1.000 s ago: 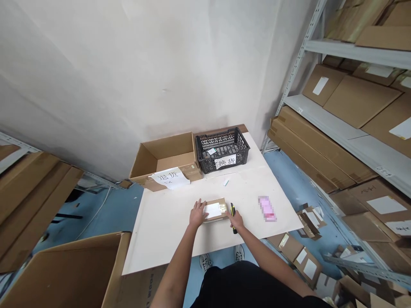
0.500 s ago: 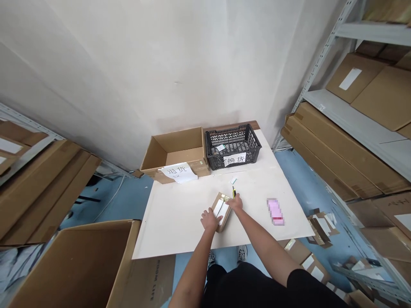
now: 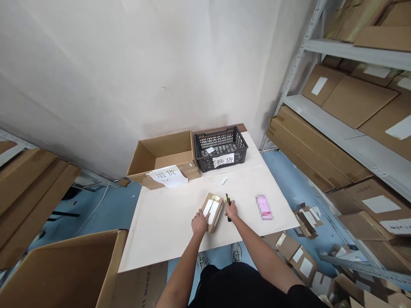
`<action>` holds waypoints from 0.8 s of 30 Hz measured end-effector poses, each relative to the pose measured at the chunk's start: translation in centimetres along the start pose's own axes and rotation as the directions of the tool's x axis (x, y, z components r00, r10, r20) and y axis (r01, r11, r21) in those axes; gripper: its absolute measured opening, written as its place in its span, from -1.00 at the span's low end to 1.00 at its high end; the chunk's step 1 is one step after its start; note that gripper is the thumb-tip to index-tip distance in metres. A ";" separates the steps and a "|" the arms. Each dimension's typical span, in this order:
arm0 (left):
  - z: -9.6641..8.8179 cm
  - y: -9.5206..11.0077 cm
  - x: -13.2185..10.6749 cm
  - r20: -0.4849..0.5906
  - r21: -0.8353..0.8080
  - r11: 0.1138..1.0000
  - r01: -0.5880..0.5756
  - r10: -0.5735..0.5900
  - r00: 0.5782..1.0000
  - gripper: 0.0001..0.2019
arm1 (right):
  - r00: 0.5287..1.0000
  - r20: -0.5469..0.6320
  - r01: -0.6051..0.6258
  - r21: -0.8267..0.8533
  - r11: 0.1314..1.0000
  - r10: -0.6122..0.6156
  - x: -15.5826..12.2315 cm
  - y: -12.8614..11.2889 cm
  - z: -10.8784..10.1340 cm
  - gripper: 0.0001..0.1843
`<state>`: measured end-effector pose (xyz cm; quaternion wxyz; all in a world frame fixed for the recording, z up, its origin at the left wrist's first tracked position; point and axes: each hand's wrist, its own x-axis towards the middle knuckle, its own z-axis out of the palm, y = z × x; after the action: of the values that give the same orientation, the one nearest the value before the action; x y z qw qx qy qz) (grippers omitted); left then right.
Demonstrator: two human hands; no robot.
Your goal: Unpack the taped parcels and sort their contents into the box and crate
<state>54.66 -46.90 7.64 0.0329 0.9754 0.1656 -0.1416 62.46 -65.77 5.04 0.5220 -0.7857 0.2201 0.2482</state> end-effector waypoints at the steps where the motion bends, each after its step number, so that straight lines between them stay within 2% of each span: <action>1: 0.2 0.0 0.0 -0.024 0.012 1.000 -0.010 0.010 1.000 -0.37 | 1.000 0.005 -0.025 0.047 0.999 0.025 0.1 0.7 -0.5 -0.71; 4: 0.8 0.1 -0.2 -0.078 0.026 0.999 -0.019 0.021 0.997 -0.35 | 0.999 -0.012 -0.046 0.101 0.994 0.047 0.1 2.8 -2.2 -0.69; 7: 0.8 0.5 -0.4 -0.080 0.026 1.000 -0.007 0.009 0.997 -0.34 | 0.999 -0.025 -0.042 0.141 0.989 0.046 0.1 4.1 -3.6 -0.63; 12: 0.1 0.9 -0.4 -0.022 0.028 1.000 0.012 -0.011 1.000 -0.34 | 1.000 -0.024 -0.010 0.165 0.986 0.014 -0.3 4.3 -3.4 -0.57; 16: 0.0 1.0 -0.4 -0.013 0.040 0.999 0.016 -0.016 1.000 -0.34 | 0.996 -0.087 0.007 0.087 0.996 0.000 -0.1 4.4 -3.3 -0.60; 20: 0.2 1.2 -0.3 -0.002 0.028 0.999 0.041 -0.041 0.999 -0.33 | 0.982 -0.188 -0.014 -0.032 0.999 0.007 1.0 4.7 -5.8 -0.64; 22: 0.5 1.3 -0.3 0.003 0.016 0.999 0.052 -0.052 0.999 -0.32 | 0.971 -0.239 -0.027 -0.086 0.996 0.006 1.5 4.5 -6.9 -0.55; 24: 0.8 1.4 -0.3 -0.009 0.006 0.999 0.054 -0.053 0.999 -0.32 | 0.966 -0.256 -0.015 -0.148 0.989 -0.023 1.5 3.9 -6.9 -0.44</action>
<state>54.67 -48.35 6.98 0.0253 0.9713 0.1913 -0.1388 62.38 -73.67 3.66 0.4297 -0.8484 0.2651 0.1591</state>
